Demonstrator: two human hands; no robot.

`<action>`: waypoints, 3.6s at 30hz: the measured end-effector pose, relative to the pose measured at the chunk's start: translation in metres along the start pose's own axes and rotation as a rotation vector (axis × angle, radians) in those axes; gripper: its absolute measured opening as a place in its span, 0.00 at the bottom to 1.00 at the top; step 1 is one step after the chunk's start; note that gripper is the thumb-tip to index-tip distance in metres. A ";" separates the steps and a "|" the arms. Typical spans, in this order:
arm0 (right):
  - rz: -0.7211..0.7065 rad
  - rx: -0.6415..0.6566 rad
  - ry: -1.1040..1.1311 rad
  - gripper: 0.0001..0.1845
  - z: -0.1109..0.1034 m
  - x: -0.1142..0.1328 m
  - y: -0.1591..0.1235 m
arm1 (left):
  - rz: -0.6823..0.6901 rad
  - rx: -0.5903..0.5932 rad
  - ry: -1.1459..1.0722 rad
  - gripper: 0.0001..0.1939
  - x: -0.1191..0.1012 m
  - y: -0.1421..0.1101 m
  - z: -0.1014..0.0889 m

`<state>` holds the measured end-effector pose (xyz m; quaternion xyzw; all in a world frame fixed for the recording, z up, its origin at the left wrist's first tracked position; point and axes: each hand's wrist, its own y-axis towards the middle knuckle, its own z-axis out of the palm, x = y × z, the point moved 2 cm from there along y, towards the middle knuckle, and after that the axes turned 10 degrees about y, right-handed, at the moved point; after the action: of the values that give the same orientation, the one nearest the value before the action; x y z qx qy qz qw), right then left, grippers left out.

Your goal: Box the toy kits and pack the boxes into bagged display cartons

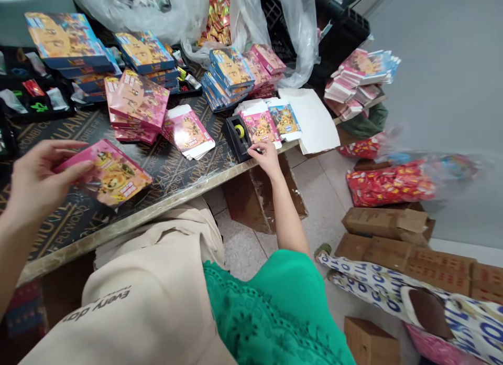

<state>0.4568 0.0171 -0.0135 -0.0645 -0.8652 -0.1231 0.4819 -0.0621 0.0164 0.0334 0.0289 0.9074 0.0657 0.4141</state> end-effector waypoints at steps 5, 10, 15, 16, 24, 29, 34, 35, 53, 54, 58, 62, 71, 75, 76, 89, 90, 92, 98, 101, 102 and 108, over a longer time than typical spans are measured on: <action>-0.063 -0.118 0.076 0.08 0.003 0.008 -0.005 | 0.178 -0.171 0.129 0.13 0.044 0.002 0.024; 0.084 -0.359 0.330 0.08 0.011 -0.003 -0.034 | 0.409 -0.203 0.282 0.24 0.036 -0.019 0.013; 0.172 -0.359 0.331 0.10 0.022 -0.024 -0.046 | 0.689 -0.333 0.455 0.29 0.016 -0.043 0.016; 0.155 -0.396 0.313 0.11 0.023 -0.026 -0.047 | 0.708 -0.375 0.486 0.27 0.013 -0.048 0.020; 0.214 -0.351 0.711 0.17 0.101 0.069 -0.083 | 0.656 -0.312 0.443 0.22 -0.002 -0.059 0.025; 0.482 0.648 1.056 0.19 0.192 0.182 -0.114 | 0.674 -0.338 0.271 0.27 -0.008 -0.056 0.022; 0.600 0.842 1.198 0.16 0.230 0.213 -0.112 | 0.678 -0.306 0.210 0.27 -0.003 -0.054 0.025; 0.622 0.845 1.209 0.15 0.232 0.212 -0.111 | 0.679 -0.303 0.214 0.27 -0.002 -0.054 0.024; -0.241 0.438 0.572 0.27 0.234 0.231 -0.045 | 0.635 -0.230 0.241 0.10 -0.018 -0.051 0.014; -0.301 0.440 0.551 0.26 0.246 0.236 -0.033 | 0.651 -0.167 0.239 0.13 -0.016 -0.054 0.004; -0.562 0.479 0.259 0.30 0.323 0.250 0.015 | 0.556 0.071 0.393 0.20 0.006 -0.069 -0.048; -0.568 0.559 -0.116 0.43 0.404 0.264 0.050 | 0.368 0.109 0.442 0.21 0.030 -0.065 -0.075; -0.474 0.748 -0.353 0.58 0.484 0.296 0.110 | 0.184 0.190 0.649 0.49 0.028 -0.002 0.023; -0.498 0.761 -0.485 0.56 0.473 0.294 0.098 | 0.156 0.241 0.686 0.44 0.030 -0.014 0.008; -0.508 0.753 -0.500 0.56 0.468 0.292 0.091 | 0.160 0.245 0.677 0.45 0.032 -0.021 -0.001; -0.715 0.809 -0.379 0.55 0.352 0.271 -0.012 | 0.091 -0.041 0.507 0.56 0.060 -0.072 -0.078; -0.739 0.822 -0.370 0.55 0.340 0.271 -0.018 | 0.109 -0.063 0.477 0.57 0.061 -0.071 -0.076; -0.774 0.842 -0.361 0.55 0.319 0.270 -0.029 | 0.148 -0.101 0.415 0.60 0.061 -0.069 -0.068; -0.840 0.888 -0.406 0.55 0.281 0.251 -0.050 | 0.233 -0.062 0.318 0.61 0.054 -0.064 -0.032; -0.850 0.931 -0.410 0.55 0.269 0.240 -0.056 | 0.305 0.023 0.336 0.56 0.045 -0.063 -0.010; -0.849 0.953 -0.405 0.55 0.266 0.236 -0.057 | 0.335 0.043 0.339 0.54 0.042 -0.063 -0.003; -0.627 0.904 -0.110 0.55 0.246 0.206 -0.047 | 0.366 -0.009 0.375 0.50 0.028 -0.058 0.017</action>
<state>0.1363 0.0379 0.0305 0.4029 -0.8337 0.1265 0.3559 -0.0674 -0.0358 -0.0074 0.1780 0.9477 0.1475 0.2199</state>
